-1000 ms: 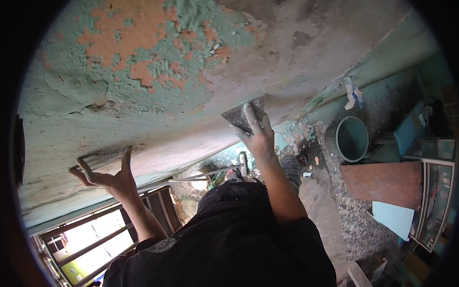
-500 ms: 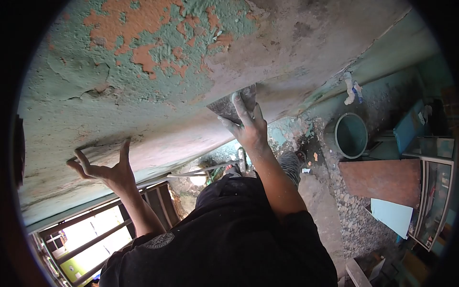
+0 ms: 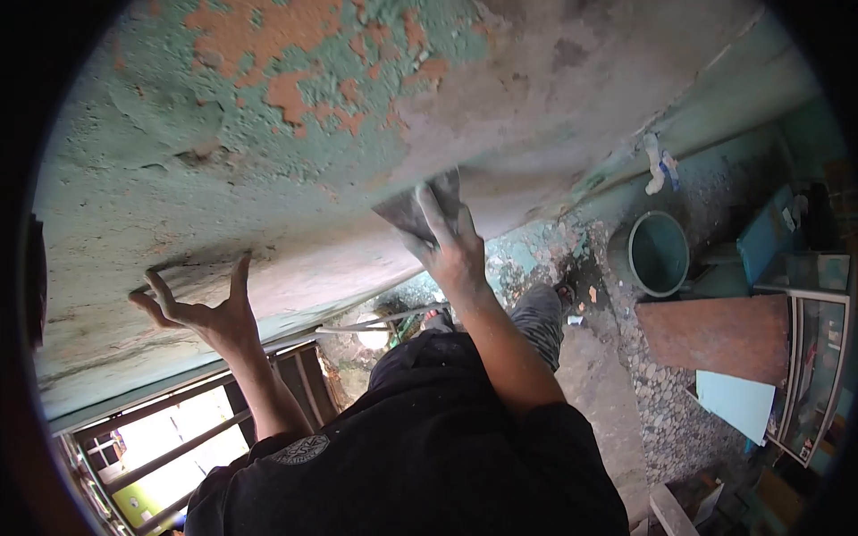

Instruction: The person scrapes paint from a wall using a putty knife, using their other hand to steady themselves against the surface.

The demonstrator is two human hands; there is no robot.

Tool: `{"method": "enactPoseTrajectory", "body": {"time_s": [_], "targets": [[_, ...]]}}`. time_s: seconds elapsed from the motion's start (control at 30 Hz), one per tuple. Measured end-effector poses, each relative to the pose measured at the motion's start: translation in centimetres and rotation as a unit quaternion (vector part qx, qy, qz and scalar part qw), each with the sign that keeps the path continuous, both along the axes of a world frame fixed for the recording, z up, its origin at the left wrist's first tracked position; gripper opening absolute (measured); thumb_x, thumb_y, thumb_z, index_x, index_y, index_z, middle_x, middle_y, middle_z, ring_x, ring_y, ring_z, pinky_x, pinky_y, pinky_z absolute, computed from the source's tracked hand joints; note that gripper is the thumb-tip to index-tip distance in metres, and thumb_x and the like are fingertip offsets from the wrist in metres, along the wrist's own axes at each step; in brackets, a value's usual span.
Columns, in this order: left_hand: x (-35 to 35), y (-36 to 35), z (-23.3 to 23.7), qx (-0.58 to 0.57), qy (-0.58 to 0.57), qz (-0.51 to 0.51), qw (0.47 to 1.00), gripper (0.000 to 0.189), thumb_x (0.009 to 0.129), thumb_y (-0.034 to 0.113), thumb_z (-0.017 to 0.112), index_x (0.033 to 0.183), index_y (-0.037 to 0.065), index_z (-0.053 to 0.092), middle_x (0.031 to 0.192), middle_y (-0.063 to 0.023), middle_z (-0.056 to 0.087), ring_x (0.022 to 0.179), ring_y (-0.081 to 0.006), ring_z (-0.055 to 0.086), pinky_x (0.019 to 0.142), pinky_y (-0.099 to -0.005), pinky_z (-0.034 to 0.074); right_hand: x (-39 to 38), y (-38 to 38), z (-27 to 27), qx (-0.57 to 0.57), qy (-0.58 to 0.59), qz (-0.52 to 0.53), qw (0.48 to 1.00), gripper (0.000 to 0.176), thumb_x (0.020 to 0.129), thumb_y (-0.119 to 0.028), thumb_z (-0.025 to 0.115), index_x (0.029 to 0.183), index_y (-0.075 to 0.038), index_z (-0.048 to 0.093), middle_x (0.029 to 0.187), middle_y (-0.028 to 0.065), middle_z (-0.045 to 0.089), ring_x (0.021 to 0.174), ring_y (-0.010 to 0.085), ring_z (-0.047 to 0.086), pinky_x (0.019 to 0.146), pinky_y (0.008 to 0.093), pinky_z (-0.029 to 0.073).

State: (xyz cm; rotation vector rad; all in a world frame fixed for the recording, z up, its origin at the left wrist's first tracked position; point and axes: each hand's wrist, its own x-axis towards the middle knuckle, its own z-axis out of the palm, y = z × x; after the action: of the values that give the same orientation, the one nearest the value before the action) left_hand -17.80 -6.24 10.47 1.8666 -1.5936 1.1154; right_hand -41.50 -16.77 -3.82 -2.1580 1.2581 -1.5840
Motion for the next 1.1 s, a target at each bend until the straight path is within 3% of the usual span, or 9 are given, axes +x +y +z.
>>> {"method": "enactPoseTrajectory", "body": {"time_s": [0.1,0.3,0.47,0.53,0.57,0.6,0.67,0.83,1.1], "targets": [[-0.6,-0.2,0.2,-0.011,0.025,0.014,1.000,0.130,0.062,0.041,0.083,0.141,0.027,-0.019,0.146,-0.0175,0.003,0.135,-0.0437,0.002,0.103,-0.0705,0.014,0.6,-1.0,2.4,-0.040,-0.038,0.009,0.998,0.073,0.066,-0.028,0.081,0.130,-0.014,0.049,0.090,0.0197,0.056,0.077,0.0339,0.062,0.055,0.0380,0.053],[0.0,0.0,0.0,-0.015,0.011,0.010,1.000,0.132,0.062,0.041,0.083,0.141,0.027,-0.022,0.147,-0.0162,0.007,0.136,-0.0423,0.001,0.105,-0.0695,0.009,1.9,1.4,-2.0,-0.008,0.020,0.016,1.000,0.072,0.066,-0.030,0.080,0.130,-0.015,0.050,0.088,0.0195,0.056,0.068,0.0302,0.059,0.053,0.0351,0.053],[0.0,0.1,-0.4,-0.022,-0.006,-0.011,1.000,0.132,0.063,0.041,0.082,0.141,0.023,-0.022,0.148,-0.0118,0.016,0.136,-0.0416,0.002,0.105,-0.0691,0.007,3.7,1.7,2.3,-0.035,-0.040,0.023,0.998,0.071,0.067,-0.029,0.080,0.130,-0.015,0.049,0.090,0.0193,0.056,0.071,0.0313,0.060,0.052,0.0352,0.054],[-0.1,-0.1,-0.3,-0.026,0.001,-0.009,1.000,0.131,0.064,0.043,0.081,0.141,0.022,-0.022,0.148,-0.0130,0.015,0.136,-0.0418,0.003,0.105,-0.0691,0.007,3.7,2.0,2.3,0.020,-0.040,0.058,0.997,0.071,0.066,-0.018,0.081,0.128,-0.004,0.049,0.113,0.0280,0.054,0.102,0.0408,0.058,0.075,0.0422,0.053],[-0.2,-0.2,-0.1,-0.025,-0.006,-0.013,1.000,0.129,0.065,0.045,0.080,0.142,0.021,-0.021,0.148,-0.0137,0.016,0.136,-0.0426,0.002,0.105,-0.0688,0.006,3.9,2.5,1.0,0.031,-0.029,0.060,0.997,0.070,0.067,-0.018,0.081,0.128,-0.004,0.050,0.114,0.0280,0.054,0.105,0.0422,0.057,0.076,0.0429,0.053],[-0.2,-0.2,0.0,-0.033,-0.008,-0.010,0.999,0.129,0.065,0.045,0.080,0.142,0.021,-0.021,0.148,-0.0137,0.016,0.136,-0.0426,0.002,0.105,-0.0688,0.006,4.0,2.6,0.7,0.023,-0.030,0.063,0.997,0.070,0.067,-0.018,0.081,0.128,-0.004,0.050,0.114,0.0280,0.054,0.105,0.0422,0.057,0.076,0.0429,0.053],[0.2,-0.2,-0.2,-0.034,-0.019,-0.033,0.999,0.127,0.065,0.046,0.080,0.143,0.020,-0.018,0.147,-0.0161,0.015,0.136,-0.0439,0.000,0.105,-0.0686,0.006,4.2,2.5,0.6,-0.017,-0.014,0.019,1.000,0.070,0.066,-0.027,0.080,0.128,-0.013,0.051,0.088,0.0163,0.057,0.071,0.0297,0.061,0.051,0.0349,0.053],[-0.1,-0.3,-0.4,-0.055,0.095,-0.035,0.993,0.109,0.060,0.050,0.082,0.142,0.012,0.022,0.143,-0.0236,0.002,0.135,-0.0466,-0.003,0.104,-0.0697,0.009,4.4,1.1,4.0,-0.052,-0.037,0.019,0.998,0.069,0.069,-0.030,0.078,0.130,-0.013,0.050,0.090,0.0162,0.057,0.075,0.0288,0.063,0.054,0.0352,0.055],[-0.2,-0.2,-0.6,-0.055,0.091,-0.033,0.994,0.107,0.060,0.047,0.083,0.142,0.012,0.025,0.143,-0.0246,0.002,0.135,-0.0456,-0.005,0.105,-0.0692,0.008,-0.8,-0.5,3.4,-0.039,0.052,0.003,0.998,0.071,0.067,-0.026,0.080,0.130,-0.017,0.050,0.095,0.0170,0.060,0.077,0.0345,0.063,0.061,0.0384,0.057]]}}
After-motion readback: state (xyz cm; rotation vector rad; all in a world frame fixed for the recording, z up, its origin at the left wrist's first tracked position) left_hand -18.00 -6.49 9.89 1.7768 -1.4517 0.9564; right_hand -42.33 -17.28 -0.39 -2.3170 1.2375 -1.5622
